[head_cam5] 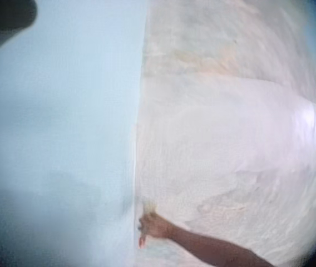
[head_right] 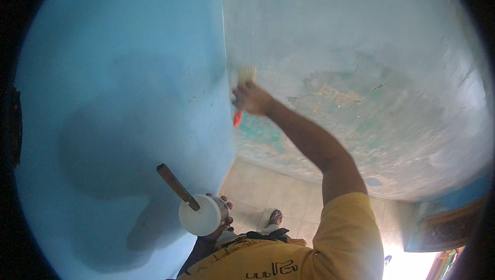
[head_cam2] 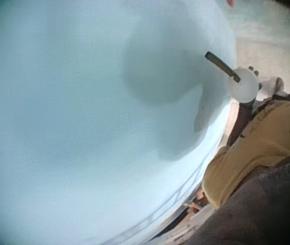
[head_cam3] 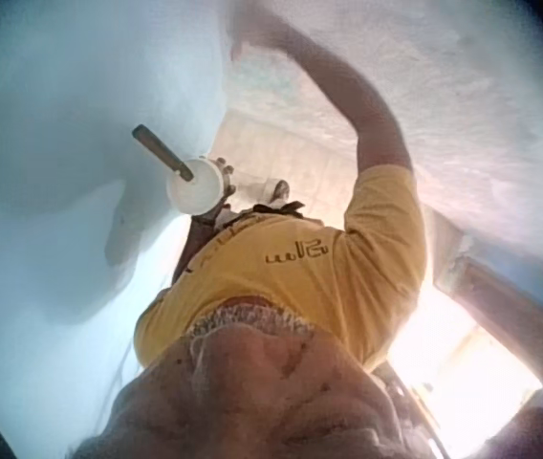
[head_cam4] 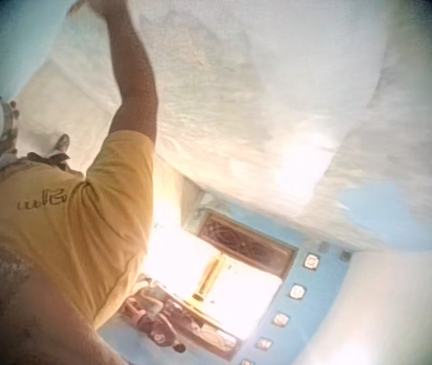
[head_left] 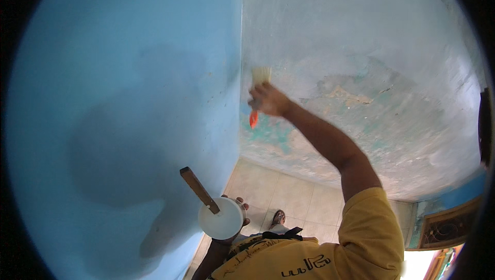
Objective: The person paints a ceiling with white paint using a brush. They repeatedly dip the brush into a paint container and apply paint to the ceiling surface, covering patches of old paint and discoloration.
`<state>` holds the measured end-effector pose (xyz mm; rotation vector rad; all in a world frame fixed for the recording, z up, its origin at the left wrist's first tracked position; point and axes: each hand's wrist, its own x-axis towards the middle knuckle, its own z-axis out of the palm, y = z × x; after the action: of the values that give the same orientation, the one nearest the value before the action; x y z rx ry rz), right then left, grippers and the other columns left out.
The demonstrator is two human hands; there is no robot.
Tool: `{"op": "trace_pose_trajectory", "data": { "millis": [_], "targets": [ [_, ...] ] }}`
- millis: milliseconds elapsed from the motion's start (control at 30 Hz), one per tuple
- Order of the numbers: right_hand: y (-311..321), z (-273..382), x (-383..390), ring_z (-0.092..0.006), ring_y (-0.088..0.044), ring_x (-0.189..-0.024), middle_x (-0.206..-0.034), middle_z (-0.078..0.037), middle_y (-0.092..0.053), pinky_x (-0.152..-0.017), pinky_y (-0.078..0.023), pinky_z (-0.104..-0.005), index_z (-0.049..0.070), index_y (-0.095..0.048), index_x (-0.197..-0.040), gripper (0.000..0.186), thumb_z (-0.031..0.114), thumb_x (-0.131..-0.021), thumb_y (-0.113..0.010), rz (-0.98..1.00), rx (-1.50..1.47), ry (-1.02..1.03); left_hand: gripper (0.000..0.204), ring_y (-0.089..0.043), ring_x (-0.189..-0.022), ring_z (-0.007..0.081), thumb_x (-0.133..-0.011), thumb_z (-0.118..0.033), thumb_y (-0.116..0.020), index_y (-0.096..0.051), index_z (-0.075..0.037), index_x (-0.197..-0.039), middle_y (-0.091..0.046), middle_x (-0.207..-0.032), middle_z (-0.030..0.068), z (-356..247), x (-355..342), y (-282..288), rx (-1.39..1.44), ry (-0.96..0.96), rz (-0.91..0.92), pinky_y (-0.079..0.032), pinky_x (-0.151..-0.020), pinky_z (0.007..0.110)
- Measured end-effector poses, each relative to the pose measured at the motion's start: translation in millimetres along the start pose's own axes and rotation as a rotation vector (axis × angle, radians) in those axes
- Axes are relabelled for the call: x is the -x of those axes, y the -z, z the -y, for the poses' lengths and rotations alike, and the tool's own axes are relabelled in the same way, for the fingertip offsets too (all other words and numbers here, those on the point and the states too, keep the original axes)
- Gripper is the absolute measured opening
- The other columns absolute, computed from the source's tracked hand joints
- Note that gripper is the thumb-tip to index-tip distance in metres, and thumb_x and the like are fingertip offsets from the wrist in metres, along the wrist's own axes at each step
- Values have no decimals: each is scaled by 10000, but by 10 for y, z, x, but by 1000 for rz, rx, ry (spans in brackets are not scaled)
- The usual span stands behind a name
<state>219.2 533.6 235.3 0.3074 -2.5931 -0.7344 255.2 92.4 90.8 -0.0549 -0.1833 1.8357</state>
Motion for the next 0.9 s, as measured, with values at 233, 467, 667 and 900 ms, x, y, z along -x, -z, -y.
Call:
{"op": "trace_pose_trajectory", "data": {
  "millis": [233, 467, 667, 900],
  "targets": [
    [318, 1372, 1269, -234, -663, -943, -1002, -61, -688, -785, -552, -376, 113, -712, -958, 202, 15, -786, -752, -510, -738, -1171, 561, -434, -1324, 443, -993, -494, -591, -473, -231, -1474, -421, -1437, 217, -51, 38, -277, -53, 27, -105, -552, -865, 637],
    [1031, 2439, 2893, -236, -665, -820, -928, -64, -667, -689, -565, -349, 81, -650, -1027, 171, 106, -874, -723, -1343, -1366, -2122, 557, -406, -1301, 384, -985, -442, -618, -443, -251, -1478, -399, -1409, 180, 112, -159, -645, -170, 144, -57, -547, -863, 585],
    [2393, 2336, 3610, -227, -699, -859, -1036, -106, -729, -727, -606, -369, 50, -669, -1012, 62, 99, -987, -640, -2018, -1752, -1960, 621, -378, -1368, 426, -949, -523, -644, -474, -226, -1467, -365, -1492, 199, 860, -201, -1396, -115, 147, 24, -519, -941, 630],
    [2850, 1878, 2985, -219, -688, -993, -1096, -79, -672, -755, -589, -360, 83, -648, -1074, 123, 133, -965, -674, -1701, -1833, -1848, 577, -383, -1362, 383, -952, -514, -630, -506, -239, -1444, -398, -1477, 177, 1051, -234, -1653, -100, 190, -12, -517, -923, 570]
  ]
}}
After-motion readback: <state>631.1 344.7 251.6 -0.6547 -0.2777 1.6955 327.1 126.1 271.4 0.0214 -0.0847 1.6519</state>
